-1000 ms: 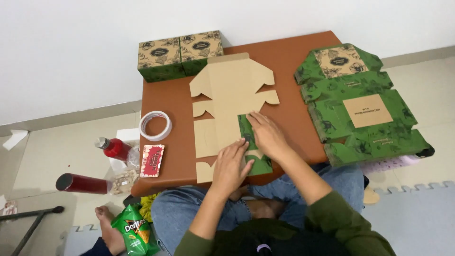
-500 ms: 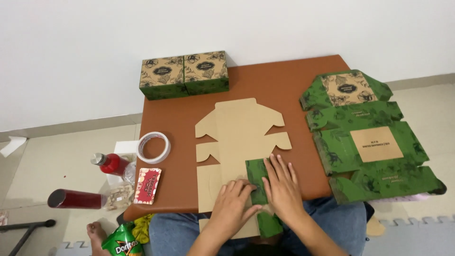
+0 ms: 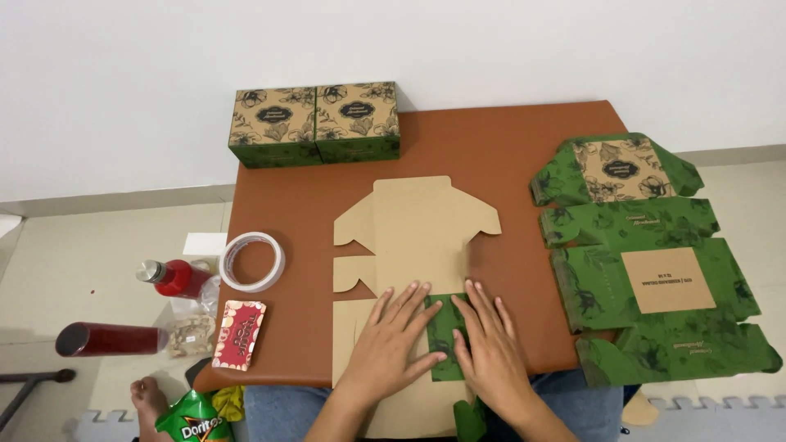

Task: Folding cardboard boxes from flat sheets and placing a small card inside before closing.

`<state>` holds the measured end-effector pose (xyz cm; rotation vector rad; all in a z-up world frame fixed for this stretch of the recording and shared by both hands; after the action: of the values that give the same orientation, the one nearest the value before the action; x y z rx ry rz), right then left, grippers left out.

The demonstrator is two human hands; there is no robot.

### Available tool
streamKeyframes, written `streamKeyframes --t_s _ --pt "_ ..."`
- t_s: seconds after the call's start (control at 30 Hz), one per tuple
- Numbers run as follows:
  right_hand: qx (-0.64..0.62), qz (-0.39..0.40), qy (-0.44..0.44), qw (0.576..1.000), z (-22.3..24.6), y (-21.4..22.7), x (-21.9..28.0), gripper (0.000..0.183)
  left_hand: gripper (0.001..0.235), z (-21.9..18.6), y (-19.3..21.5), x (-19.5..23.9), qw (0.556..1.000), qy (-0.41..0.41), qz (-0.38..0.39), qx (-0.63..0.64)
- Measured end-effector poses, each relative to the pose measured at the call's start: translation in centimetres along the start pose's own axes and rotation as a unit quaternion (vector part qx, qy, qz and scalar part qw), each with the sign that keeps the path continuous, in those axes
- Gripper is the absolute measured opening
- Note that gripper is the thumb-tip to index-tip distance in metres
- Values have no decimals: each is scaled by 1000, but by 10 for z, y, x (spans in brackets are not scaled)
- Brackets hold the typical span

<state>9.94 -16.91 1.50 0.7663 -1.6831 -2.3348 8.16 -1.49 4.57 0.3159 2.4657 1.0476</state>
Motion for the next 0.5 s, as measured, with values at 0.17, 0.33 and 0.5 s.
streamKeyframes --t_s 0.17,0.33,0.5 --pt "-24 15 9 1000 -1 -3 -18 55 68 5 0 0 1000 10 5 7" --pt "-15 33 11 999 -9 -14 -64 54 70 9 -5 2 1000 4 0 -6" --pt "0 60 9 998 -2 -11 -53 66 69 9 -3 3 1000 12 -8 1"
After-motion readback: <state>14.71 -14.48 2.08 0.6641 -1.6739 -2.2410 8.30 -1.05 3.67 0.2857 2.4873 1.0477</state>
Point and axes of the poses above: each hand's wrist, its own x-axis away from the middle knuckle, its own y-axis out of the back of the hand, z = x × y, the point moved 6 cm from there along -x, towards the middle knuckle, and after that the axes turned 9 degrees about x, right-handed, at the moved point
